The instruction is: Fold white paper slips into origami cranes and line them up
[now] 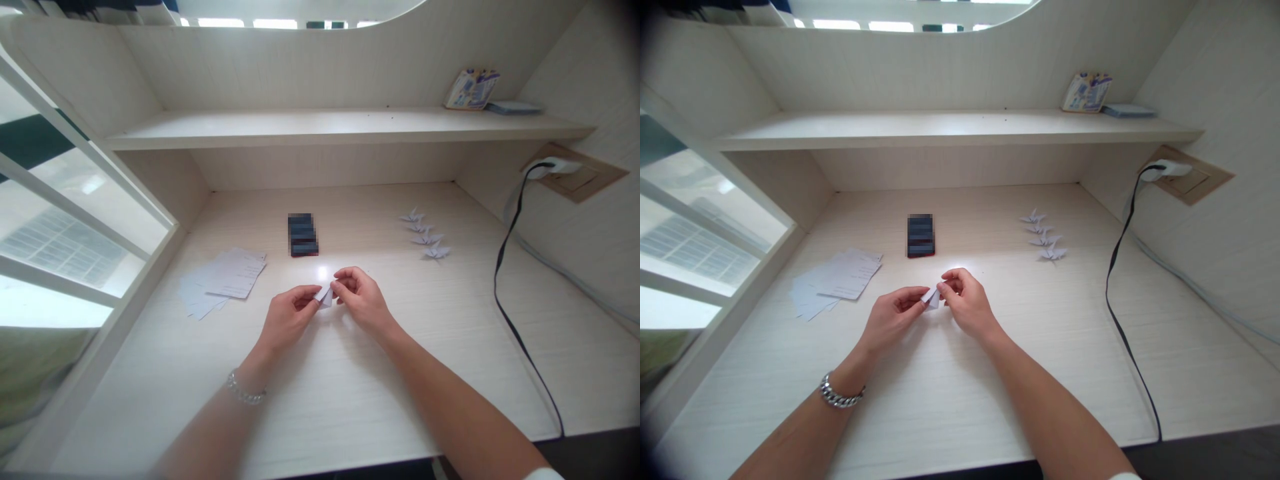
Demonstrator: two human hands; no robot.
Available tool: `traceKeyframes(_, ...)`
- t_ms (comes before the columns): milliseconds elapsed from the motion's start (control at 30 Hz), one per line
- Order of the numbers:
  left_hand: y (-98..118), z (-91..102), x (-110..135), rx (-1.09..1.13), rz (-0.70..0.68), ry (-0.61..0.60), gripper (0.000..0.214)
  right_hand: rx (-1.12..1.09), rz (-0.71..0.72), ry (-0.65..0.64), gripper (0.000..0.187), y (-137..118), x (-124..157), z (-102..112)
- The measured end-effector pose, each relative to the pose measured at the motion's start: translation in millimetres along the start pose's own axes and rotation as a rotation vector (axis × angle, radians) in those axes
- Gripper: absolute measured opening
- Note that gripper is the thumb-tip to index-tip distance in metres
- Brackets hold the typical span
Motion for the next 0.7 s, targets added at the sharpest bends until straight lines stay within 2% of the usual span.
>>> traceKeyframes(200,-4.1,1.0,0.4,0.065,0.047,0.085,0.028,0.122,0.024,-0.036,0.028,-2.1,7.7,-10.5)
traceKeyframes(333,-4.8,-1.9,0.7,0.133,0.073,0.110,0.030,0.178,0.039,-0.011,0.028,-0.1,8.5,-11.6)
traceKeyframes(600,-11.7,-4.7,0.0,0.309,0.148,0.109,0.031,0.189,0.045,0.029,0.024,0.3,7.0,-9.7)
traceKeyframes(700,-14.6,-5.1,0.3,0.366,0.182,0.100,0.030,0.108,0.006,0.015,0.024,3.8,3.0,-8.7)
Point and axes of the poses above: each hand's wrist, its own x-axis away from the middle knuckle, its own z-axis out of the back of the hand, y = z × x, the point moved 5 cm from there along -x, towards the middle knuckle, and after that the axes turned 9 degrees about -z, right-handed, at the moved point
